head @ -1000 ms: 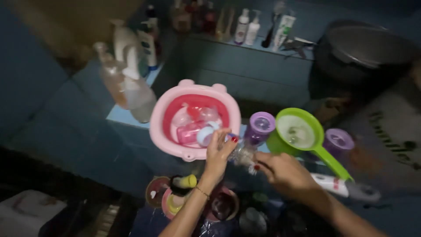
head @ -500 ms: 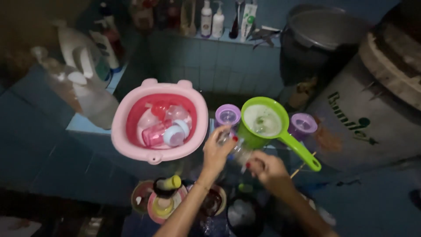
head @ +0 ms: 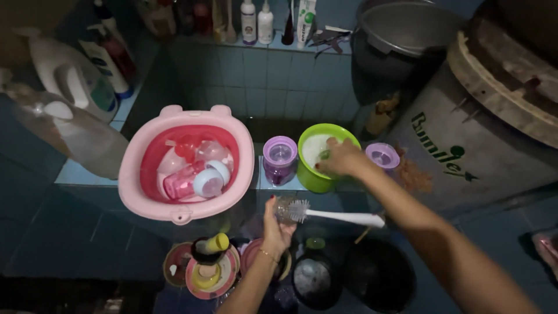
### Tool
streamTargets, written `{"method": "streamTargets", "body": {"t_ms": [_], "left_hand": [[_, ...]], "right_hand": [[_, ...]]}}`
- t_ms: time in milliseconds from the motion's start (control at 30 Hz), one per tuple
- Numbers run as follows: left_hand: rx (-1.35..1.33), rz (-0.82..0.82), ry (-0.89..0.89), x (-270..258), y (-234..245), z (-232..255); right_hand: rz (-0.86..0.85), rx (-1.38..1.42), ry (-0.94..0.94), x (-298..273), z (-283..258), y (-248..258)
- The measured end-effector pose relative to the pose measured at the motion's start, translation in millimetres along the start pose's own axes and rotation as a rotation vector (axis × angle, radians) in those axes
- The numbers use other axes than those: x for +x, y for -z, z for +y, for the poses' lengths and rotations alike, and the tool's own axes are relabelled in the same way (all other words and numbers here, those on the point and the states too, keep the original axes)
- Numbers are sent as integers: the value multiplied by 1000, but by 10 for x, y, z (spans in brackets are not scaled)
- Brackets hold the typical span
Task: Wash baby bottles and pump components using a brush and soapy water in a basin.
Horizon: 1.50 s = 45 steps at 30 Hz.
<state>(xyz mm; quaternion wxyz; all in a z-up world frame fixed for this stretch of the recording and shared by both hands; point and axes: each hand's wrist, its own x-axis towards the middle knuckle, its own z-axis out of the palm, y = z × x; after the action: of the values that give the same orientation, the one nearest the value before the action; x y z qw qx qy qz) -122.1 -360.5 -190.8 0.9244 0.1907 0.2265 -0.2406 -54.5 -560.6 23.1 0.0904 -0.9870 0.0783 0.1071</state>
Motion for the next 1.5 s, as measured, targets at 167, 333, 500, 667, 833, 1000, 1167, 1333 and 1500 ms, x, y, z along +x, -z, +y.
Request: {"method": "streamTargets", "body": {"t_ms": [167,333,500,667,833,1000,1167,1333,1500], "left_hand": [[177,-5,70,254,37,-115],[202,-301,232,763,259,-388],[125,-277,249,695,-80,-439],[20,-165,270,287,-605,-370],[-17,-184,315,288,-586,-450],[140,-305,296,456,-411,-583],[38,-247,315,461,-422,-617],[-94,-84,335,522,-361,-489],[66,-65,256,333,-202,-125]], "right_hand": [[-109,13,28,816,426,-651],[-180,337,115,939,482,-385],[-396,535,-136,733,492,211],[-464,648,-166,434,363,412],[-393,610,-117,336,377,352],[-184,594,107,349,466,346],[-100,412,108,411,385,336],[115,23,275,-63,85,331],[-396,119,297,-1026,-43,-216]]}}
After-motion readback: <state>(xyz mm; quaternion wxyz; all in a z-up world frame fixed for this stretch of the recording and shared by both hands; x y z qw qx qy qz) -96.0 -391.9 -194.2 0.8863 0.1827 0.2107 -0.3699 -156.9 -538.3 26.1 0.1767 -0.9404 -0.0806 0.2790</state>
